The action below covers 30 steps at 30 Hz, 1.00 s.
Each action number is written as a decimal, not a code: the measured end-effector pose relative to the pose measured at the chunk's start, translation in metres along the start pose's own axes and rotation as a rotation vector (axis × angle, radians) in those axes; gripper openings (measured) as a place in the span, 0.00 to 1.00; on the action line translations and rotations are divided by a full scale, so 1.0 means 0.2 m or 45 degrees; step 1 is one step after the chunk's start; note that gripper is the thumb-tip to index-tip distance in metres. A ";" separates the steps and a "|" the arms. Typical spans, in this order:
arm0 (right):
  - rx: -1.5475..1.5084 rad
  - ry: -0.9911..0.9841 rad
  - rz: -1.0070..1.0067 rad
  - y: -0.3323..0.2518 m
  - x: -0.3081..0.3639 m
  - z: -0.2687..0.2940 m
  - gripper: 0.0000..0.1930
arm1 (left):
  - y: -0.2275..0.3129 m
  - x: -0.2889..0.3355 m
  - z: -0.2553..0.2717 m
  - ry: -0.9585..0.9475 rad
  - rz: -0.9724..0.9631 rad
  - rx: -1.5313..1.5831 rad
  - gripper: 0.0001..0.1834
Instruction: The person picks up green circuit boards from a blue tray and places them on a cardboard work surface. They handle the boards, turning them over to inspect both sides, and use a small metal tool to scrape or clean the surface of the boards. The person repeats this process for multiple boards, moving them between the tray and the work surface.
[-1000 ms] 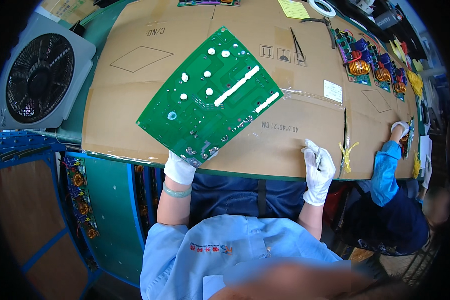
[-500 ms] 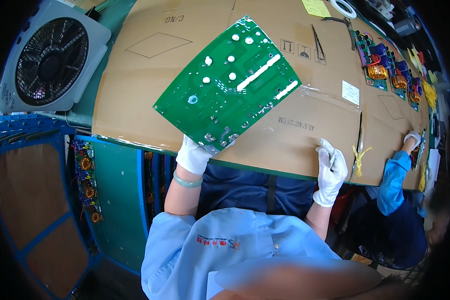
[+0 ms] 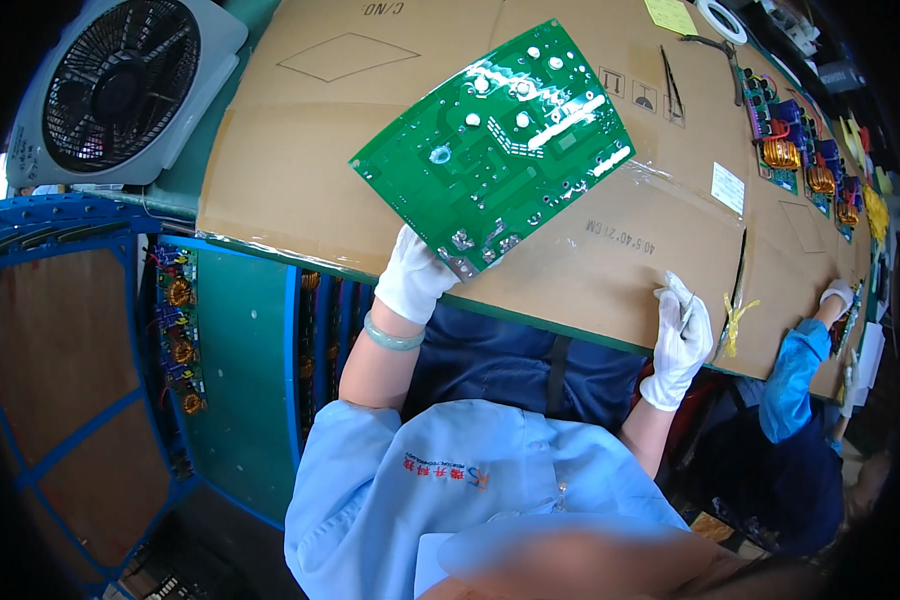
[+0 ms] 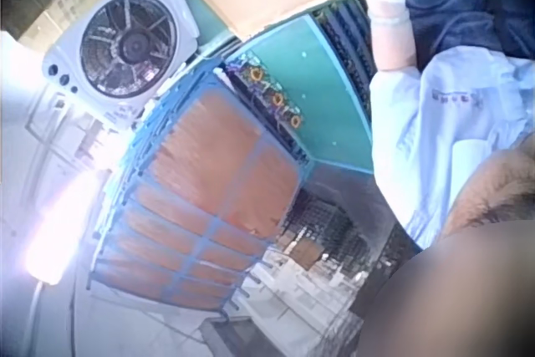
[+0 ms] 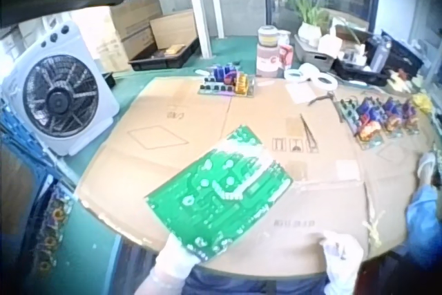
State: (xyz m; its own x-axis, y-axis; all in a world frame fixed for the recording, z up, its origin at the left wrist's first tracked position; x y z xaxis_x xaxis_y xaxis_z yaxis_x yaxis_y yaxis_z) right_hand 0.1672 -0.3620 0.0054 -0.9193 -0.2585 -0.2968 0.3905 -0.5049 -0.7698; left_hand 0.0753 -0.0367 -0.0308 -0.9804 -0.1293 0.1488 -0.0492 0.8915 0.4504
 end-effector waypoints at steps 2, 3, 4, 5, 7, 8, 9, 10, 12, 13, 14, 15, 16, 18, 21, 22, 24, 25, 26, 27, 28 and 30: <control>0.003 0.011 0.017 0.00 0.00 0.00 0.09 | 0.00 0.00 0.01 0.017 0.059 0.048 0.31; 0.012 -0.003 0.003 -0.01 0.00 0.00 0.09 | 0.00 0.00 0.02 0.041 0.050 0.019 0.30; 0.008 0.026 0.001 -0.02 0.00 0.01 0.09 | 0.00 0.00 0.01 0.066 0.040 -0.010 0.30; 0.004 0.054 -0.002 -0.02 0.00 0.01 0.09 | 0.00 0.00 0.01 0.091 0.029 -0.038 0.29; -0.020 0.094 -0.002 -0.02 -0.01 0.00 0.08 | 0.00 0.00 -0.02 0.006 0.031 0.090 0.29; -0.040 0.106 -0.001 -0.03 -0.01 0.00 0.08 | 0.00 0.00 -0.03 -0.036 0.031 0.154 0.29; -0.059 0.118 0.001 -0.03 -0.01 0.00 0.08 | 0.01 0.00 -0.02 -0.064 0.032 0.162 0.29; -0.040 0.110 -0.001 -0.03 -0.01 0.00 0.08 | 0.00 -0.01 -0.02 -0.096 0.036 0.175 0.28; 0.000 0.095 -0.005 -0.03 0.00 0.00 0.08 | 0.01 0.00 -0.02 -0.058 -0.038 -0.301 0.29; 0.013 0.088 0.004 -0.04 0.00 0.00 0.08 | 0.03 0.02 -0.04 0.012 -0.115 -0.789 0.30; 0.026 0.081 0.012 -0.04 -0.01 0.01 0.08 | 0.04 0.02 -0.03 0.039 -0.114 -0.796 0.30; 0.039 0.075 0.020 -0.05 -0.01 0.00 0.08 | 0.04 0.02 -0.03 0.066 -0.112 -0.802 0.30; 0.027 0.081 0.020 -0.05 -0.01 0.01 0.07 | 0.02 0.01 0.00 0.052 -0.028 -0.324 0.31; 0.003 0.093 0.019 -0.06 -0.01 0.00 0.07 | 0.00 0.00 0.02 0.015 0.050 0.140 0.31; 0.029 0.097 0.015 -0.06 -0.01 0.01 0.07 | 0.01 0.01 0.03 0.018 -0.073 -0.425 0.30; 0.048 0.094 0.012 -0.06 -0.01 0.00 0.07 | 0.03 0.02 0.04 0.116 -0.166 -0.979 0.30; 0.065 0.085 0.016 -0.07 -0.02 0.00 0.08 | 0.02 0.01 0.06 0.079 -0.128 -0.607 0.31; 0.048 0.091 0.022 -0.06 -0.01 0.00 0.08 | 0.01 0.01 0.06 0.068 -0.111 -0.434 0.31; 0.031 0.098 0.029 -0.06 -0.01 0.00 0.08 | 0.00 0.01 0.05 0.067 -0.102 -0.283 0.32; 0.034 0.104 0.035 -0.06 -0.01 0.00 0.08 | 0.00 0.01 0.04 0.089 -0.091 -0.217 0.32; 0.046 0.113 0.041 -0.06 -0.01 0.01 0.08 | 0.00 0.01 0.03 0.107 -0.078 -0.147 0.32; 0.059 0.114 0.044 -0.06 -0.01 0.01 0.08 | 0.01 0.03 0.02 0.186 -0.047 -0.179 0.33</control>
State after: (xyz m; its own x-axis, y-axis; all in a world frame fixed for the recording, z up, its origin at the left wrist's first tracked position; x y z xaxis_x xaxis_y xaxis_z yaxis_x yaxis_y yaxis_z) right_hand 0.1645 -0.3567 0.0153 -0.9052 -0.2025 -0.3737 0.4219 -0.5354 -0.7317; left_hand 0.0688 -0.0344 -0.0320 -0.9397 -0.2317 0.2516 -0.0475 0.8169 0.5749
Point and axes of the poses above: each hand's wrist, its own x-axis away from the middle knuckle, its own z-axis out of the back of the hand, y = z × x, the point moved 6 cm from there along -x, towards the middle knuckle, and after that the axes turned 4 degrees about z, right-handed, at the moved point
